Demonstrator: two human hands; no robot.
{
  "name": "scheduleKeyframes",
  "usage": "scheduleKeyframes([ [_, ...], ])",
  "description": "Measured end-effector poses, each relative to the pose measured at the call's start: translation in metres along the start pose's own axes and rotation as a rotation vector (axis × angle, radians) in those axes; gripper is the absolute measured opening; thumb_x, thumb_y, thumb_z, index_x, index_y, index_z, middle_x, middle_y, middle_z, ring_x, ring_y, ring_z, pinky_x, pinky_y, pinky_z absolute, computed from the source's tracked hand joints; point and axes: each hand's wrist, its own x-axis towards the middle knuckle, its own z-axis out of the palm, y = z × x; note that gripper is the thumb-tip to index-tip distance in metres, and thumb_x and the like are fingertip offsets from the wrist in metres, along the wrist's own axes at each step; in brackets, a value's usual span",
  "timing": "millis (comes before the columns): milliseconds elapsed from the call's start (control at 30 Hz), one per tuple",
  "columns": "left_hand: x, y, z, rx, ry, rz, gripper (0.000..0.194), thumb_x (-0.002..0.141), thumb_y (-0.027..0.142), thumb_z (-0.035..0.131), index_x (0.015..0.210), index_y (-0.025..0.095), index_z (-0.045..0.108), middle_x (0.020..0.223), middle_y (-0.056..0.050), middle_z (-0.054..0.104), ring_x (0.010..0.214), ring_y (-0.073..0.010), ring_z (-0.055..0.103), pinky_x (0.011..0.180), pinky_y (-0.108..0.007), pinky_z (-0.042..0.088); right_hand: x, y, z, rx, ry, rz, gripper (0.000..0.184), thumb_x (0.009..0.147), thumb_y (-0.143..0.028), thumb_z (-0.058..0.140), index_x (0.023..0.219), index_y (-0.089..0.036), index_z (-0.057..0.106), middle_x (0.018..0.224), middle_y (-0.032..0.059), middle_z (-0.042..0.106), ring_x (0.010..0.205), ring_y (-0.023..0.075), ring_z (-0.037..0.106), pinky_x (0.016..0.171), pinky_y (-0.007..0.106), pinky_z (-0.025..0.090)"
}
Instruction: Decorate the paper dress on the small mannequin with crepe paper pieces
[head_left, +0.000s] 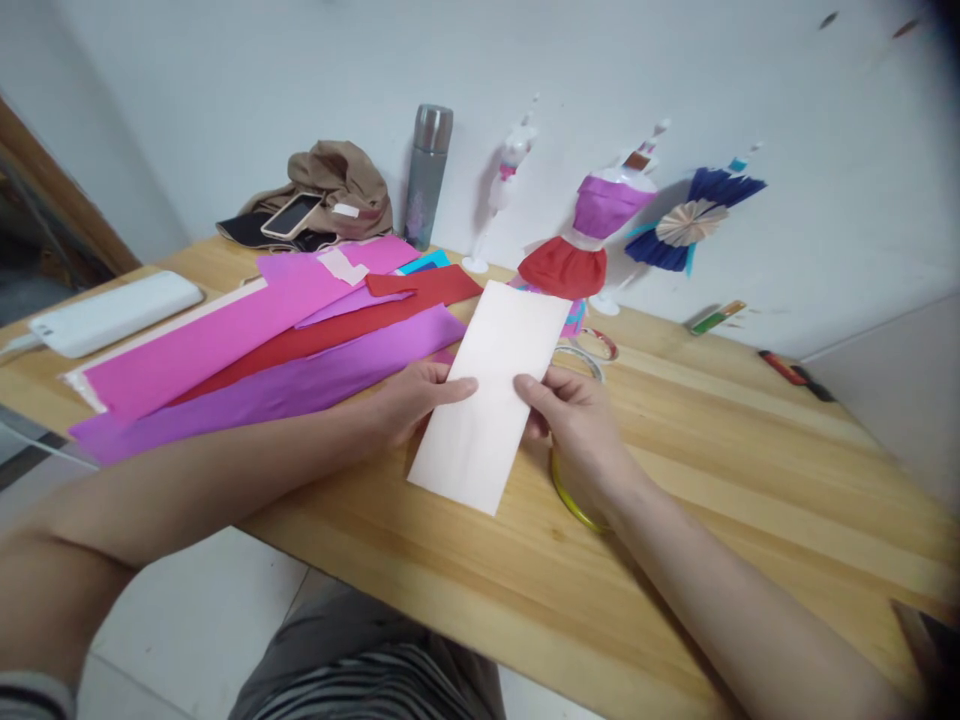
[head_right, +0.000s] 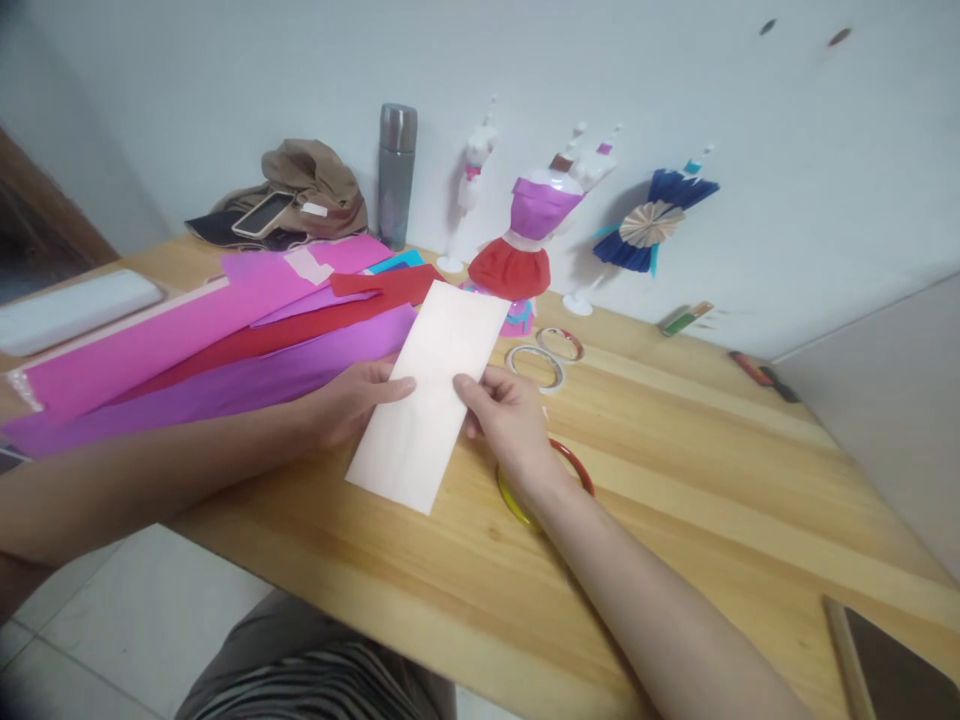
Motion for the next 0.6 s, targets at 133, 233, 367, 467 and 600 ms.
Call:
scheduleKeyframes([
  [133, 0.0023, -0.003, -0.0017, 0.062, -0.058, -0.024, 0.039, 0.06, 0.04, 0.088, 0.086, 0.013, 0.076, 0.091, -0.013, 0.078, 0.093, -0.0309, 0.071, 0.087, -0.043, 0.054, 0.0059, 0.0017, -0.0066, 0.026, 0.004, -0.029, 0.03, 0.073, -0.044, 0.079, 0.068, -0.016, 0.068, 0.05, -0.0035, 0.056, 0.042, 0.0074, 0.041, 0.041, 0.023, 0.027],
  [233, 0.0041, -0.0062, -0.0028, 0.077, -0.043, 0.035, 0.04, 0.062, 0.04, 0.088, 0.088, 0.012, 0.076, 0.094, -0.014, 0.078, 0.09, -0.029, 0.072, 0.086, -0.042, 0.054, 0.0055, 0.0034, -0.0077, 0.065, -0.045, -0.018, 0.031, 0.075, -0.046, 0.078, 0.07, -0.016, 0.069, 0.052, -0.0031, 0.058, 0.044, 0.0079, 0.045, 0.042, 0.022, 0.031],
  [367, 0.0047, -0.0079, -0.0032, 0.058, 0.019, 0.09, 0.041, 0.063, 0.04, 0.087, 0.091, 0.011, 0.076, 0.093, -0.014, 0.078, 0.089, -0.0279, 0.073, 0.085, -0.042, 0.054, 0.0028, 0.0018, -0.0037, 0.026, -0.122, 0.023, 0.033, 0.069, -0.045, 0.081, 0.065, -0.016, 0.066, 0.051, -0.003, 0.058, 0.044, 0.0083, 0.045, 0.043, 0.022, 0.035],
  [467, 0.0048, -0.0084, -0.004, 0.062, 0.012, 0.074, 0.039, 0.064, 0.04, 0.086, 0.087, 0.011, 0.076, 0.092, -0.014, 0.078, 0.09, -0.0295, 0.073, 0.085, -0.042, 0.055, 0.0032, -0.001, -0.0015, -0.001, -0.096, 0.008, 0.032, 0.067, -0.044, 0.081, 0.063, -0.017, 0.064, 0.049, -0.0038, 0.056, 0.043, 0.008, 0.043, 0.042, 0.022, 0.034],
  [600, 0.0056, -0.009, -0.0058, 0.089, -0.011, 0.07, 0.034, 0.065, 0.04, 0.084, 0.081, 0.012, 0.074, 0.092, -0.014, 0.077, 0.091, -0.0304, 0.073, 0.085, -0.042, 0.055, 0.0046, -0.0025, -0.0022, 0.011, -0.101, 0.021, 0.032, 0.066, -0.044, 0.081, 0.065, -0.017, 0.066, 0.05, -0.0035, 0.057, 0.043, 0.0077, 0.042, 0.042, 0.021, 0.034],
])
